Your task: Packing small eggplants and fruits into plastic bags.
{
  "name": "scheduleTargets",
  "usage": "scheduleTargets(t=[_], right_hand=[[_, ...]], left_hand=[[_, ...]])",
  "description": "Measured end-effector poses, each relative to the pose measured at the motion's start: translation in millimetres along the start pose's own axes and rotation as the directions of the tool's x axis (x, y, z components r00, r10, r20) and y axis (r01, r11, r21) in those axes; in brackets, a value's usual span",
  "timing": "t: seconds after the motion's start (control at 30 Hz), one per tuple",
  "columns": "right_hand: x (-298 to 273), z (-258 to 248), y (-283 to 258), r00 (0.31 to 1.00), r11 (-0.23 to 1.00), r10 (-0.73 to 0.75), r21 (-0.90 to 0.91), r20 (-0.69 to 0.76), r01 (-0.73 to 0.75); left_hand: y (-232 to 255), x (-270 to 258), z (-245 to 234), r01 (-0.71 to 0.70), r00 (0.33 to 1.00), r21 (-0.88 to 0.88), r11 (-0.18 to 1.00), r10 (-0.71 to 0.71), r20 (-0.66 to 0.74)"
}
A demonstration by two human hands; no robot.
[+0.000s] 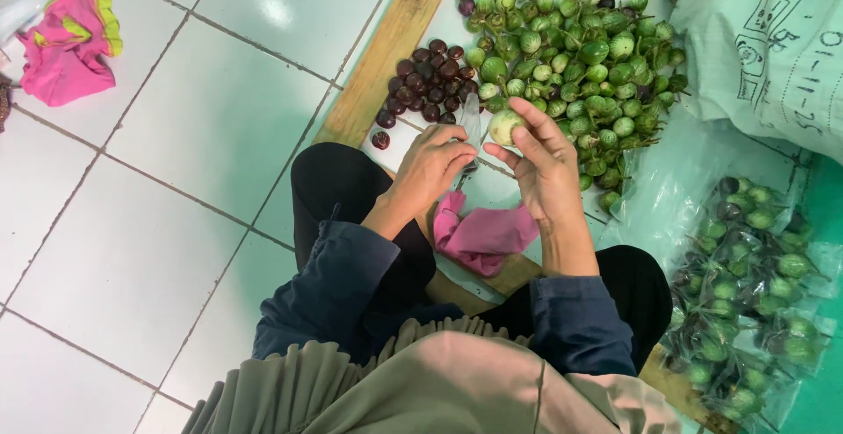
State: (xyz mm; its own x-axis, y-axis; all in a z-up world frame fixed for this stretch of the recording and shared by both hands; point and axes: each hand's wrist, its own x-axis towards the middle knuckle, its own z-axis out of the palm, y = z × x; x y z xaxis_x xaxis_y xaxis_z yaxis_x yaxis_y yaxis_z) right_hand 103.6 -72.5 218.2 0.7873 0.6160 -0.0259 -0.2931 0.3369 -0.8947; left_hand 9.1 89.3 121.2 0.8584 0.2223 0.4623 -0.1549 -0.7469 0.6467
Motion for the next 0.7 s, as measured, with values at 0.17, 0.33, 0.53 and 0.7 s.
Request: scheduleTargets(t=[0.17,0.33,0.53,0.7], right_hand=[[21,10,24,0.998,0.958,-0.053,-0.280,0.038,0.062],[23,11,18,0.985,0.710,-0.101,-0.684,0.137,0.168],[25,-4,18,0.982,0.405,-0.093,-0.895,0.163,0.186],[25,6,12,0.966,0.369,-0.057,-0.894,0.250,0.253]], left_hand=[[6,-4,-4,-0.027,0.998,0.074,0.997,0.031,-0.048],[17,-1,-18,-0.022,0.997,0.102,0.995,0.029,-0.066],[12,2,-10,-0.060,0.995,0.136,0.989,0.070,-0.071],[24,10,-22,-0.091,0.994,0.167,0.982,0.099,-0.037]])
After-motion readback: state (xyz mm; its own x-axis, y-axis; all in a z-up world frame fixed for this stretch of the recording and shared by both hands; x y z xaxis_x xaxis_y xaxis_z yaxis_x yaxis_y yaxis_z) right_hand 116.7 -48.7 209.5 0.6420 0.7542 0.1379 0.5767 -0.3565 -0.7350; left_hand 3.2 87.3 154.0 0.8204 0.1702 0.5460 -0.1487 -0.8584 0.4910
